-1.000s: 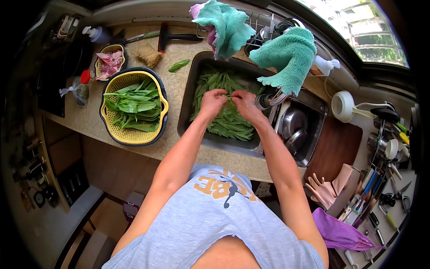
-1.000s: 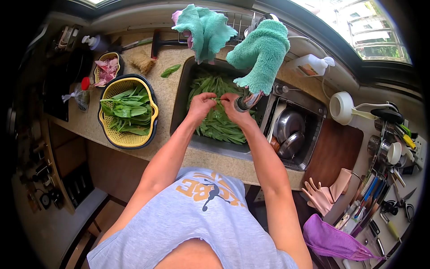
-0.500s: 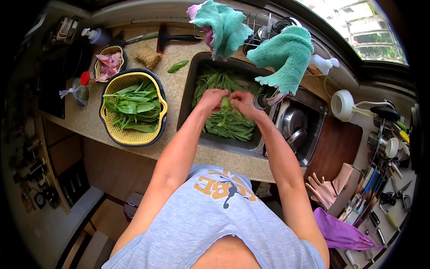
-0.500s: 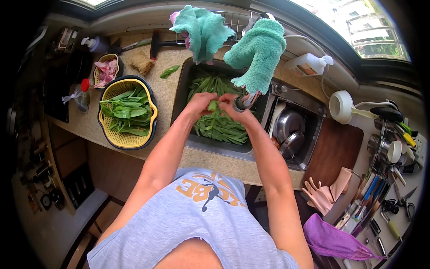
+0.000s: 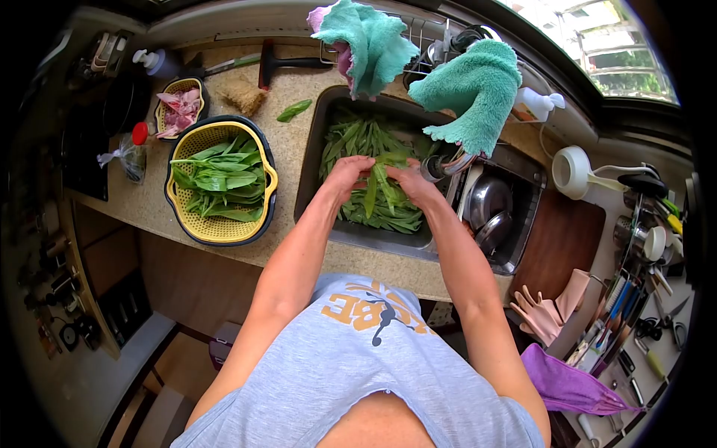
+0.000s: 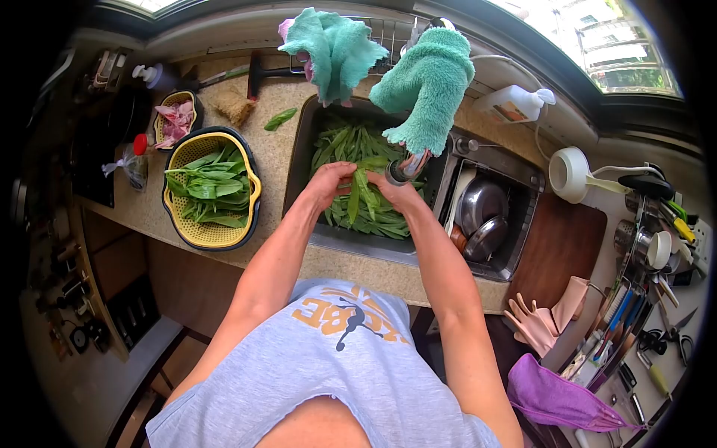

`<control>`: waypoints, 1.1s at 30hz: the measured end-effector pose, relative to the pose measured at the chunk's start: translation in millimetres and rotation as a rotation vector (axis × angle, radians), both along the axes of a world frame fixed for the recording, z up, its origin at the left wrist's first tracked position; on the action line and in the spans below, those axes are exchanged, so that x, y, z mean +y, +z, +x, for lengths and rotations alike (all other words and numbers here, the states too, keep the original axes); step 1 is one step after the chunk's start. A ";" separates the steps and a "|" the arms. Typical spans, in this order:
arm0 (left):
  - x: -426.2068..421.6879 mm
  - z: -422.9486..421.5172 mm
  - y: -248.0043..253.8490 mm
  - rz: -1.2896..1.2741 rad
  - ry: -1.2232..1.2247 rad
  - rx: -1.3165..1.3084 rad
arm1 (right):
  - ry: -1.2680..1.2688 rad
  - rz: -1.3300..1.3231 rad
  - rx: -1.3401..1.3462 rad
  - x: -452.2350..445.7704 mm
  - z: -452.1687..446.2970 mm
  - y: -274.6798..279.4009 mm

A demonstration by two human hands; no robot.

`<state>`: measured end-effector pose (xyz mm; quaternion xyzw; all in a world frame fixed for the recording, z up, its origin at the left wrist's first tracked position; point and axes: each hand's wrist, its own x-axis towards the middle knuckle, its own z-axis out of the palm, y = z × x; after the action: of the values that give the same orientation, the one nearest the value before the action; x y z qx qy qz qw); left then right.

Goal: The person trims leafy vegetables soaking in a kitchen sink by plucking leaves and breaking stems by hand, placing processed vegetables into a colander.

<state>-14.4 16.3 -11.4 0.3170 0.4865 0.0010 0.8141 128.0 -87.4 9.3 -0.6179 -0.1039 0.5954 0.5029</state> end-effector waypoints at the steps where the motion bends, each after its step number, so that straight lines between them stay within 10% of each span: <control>1: -0.2 0.0 -0.3 -0.048 0.017 -0.031 | 0.000 0.000 0.000 -0.6 2.0 -1.8; 33: -10.5 13.9 -19.5 -0.288 0.287 0.175 | 0.264 0.031 -0.372 4.3 3.0 -14.5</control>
<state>-0.5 5.8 -30.9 0.1240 0.5906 0.0199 0.7971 131.1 -83.1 -5.3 -0.6903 -0.2838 0.5304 0.4021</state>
